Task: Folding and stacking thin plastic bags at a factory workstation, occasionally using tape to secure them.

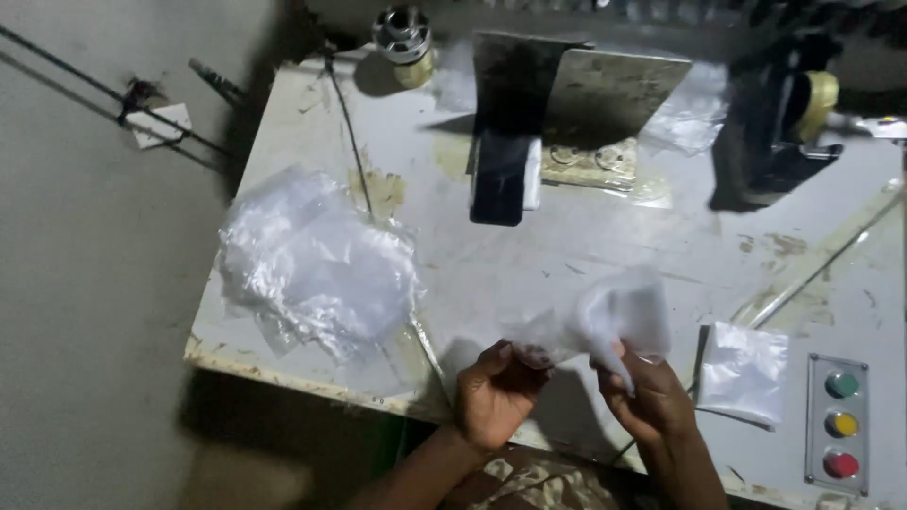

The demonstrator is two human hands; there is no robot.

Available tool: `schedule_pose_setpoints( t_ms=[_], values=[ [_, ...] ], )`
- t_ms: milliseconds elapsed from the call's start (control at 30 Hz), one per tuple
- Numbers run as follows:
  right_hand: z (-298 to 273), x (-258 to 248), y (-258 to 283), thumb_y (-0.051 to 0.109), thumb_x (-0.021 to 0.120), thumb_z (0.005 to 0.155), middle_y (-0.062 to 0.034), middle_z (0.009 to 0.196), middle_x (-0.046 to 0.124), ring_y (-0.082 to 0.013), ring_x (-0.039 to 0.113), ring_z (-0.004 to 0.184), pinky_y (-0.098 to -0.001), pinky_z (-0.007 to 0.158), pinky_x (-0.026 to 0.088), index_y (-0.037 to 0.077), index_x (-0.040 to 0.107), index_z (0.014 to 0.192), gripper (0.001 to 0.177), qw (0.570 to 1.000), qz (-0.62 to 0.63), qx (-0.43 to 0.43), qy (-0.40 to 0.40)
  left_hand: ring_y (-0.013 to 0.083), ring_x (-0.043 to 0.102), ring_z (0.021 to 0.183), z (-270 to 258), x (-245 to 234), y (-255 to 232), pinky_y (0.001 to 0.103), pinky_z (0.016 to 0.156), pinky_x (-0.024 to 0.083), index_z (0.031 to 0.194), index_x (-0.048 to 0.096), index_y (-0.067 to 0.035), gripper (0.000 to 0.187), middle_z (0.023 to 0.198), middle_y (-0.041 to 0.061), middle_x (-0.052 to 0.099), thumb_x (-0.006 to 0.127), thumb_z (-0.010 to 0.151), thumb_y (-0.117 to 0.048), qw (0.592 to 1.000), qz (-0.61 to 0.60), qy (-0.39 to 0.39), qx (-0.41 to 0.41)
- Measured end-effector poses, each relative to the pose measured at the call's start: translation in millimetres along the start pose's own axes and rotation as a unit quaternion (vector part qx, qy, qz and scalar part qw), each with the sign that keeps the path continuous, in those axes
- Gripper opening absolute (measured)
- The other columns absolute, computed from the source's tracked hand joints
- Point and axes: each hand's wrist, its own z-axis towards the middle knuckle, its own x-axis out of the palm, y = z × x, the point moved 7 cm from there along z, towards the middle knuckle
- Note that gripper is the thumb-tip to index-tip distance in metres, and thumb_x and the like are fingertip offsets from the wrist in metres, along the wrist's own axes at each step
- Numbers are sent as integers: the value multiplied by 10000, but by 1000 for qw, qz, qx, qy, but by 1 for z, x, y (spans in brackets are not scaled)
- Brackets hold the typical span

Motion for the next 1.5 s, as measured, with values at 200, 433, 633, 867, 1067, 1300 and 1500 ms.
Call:
schedule_pose_setpoints(
  t_ms=[200,433,633,867,1067,1300,1500],
  values=[
    [-115,94,84,98,658,942,-116,1102,771,-326,774,1105,-424,988,658,74,721,1122,193,683,-349,-642,19,332,610,1259,1,66,-35,448,1015,548,1372,591,10,495,1388,218,637,681,900,-110,955,192,91,205],
    [-87,107,83,-31,582,883,-164,1181,582,-287,636,1050,-329,741,613,49,603,1216,344,761,-361,-537,-40,181,619,769,-23,139,-43,314,700,499,1171,729,-58,240,897,65,642,602,1013,-187,661,621,87,413],
    [-46,60,34,94,583,1000,-117,785,689,-200,647,781,-339,785,540,17,646,791,232,985,-47,-166,-12,154,509,513,13,65,18,315,430,449,1394,573,-86,408,633,-12,529,581,991,-24,262,856,279,349],
    [-21,25,16,198,601,983,-105,729,566,-246,508,615,-394,566,399,81,598,859,171,985,-171,22,13,387,653,1243,-62,125,8,480,1051,600,1470,492,21,404,1404,259,559,646,1097,6,419,684,377,463],
    [28,29,4,177,534,961,-67,1209,815,-170,714,1057,-315,973,523,66,781,1187,353,905,-414,-60,81,333,90,1566,5,36,-16,501,1235,34,1614,195,-24,706,1704,181,125,302,1091,-486,196,956,132,176],
    [-39,27,81,255,549,994,-170,1158,813,-298,783,802,-375,742,625,142,714,1380,435,914,-384,-98,-85,316,161,1571,3,34,-15,516,1275,73,1613,233,-80,763,1706,140,183,253,1045,-590,72,961,74,255],
    [-49,76,26,148,621,928,-117,1670,326,-365,340,1486,-578,1163,344,188,292,1603,753,700,-597,-391,22,348,151,1573,1,45,-14,497,1262,84,1611,248,-18,681,1702,180,192,410,1032,-338,216,944,132,212]
  ],
)
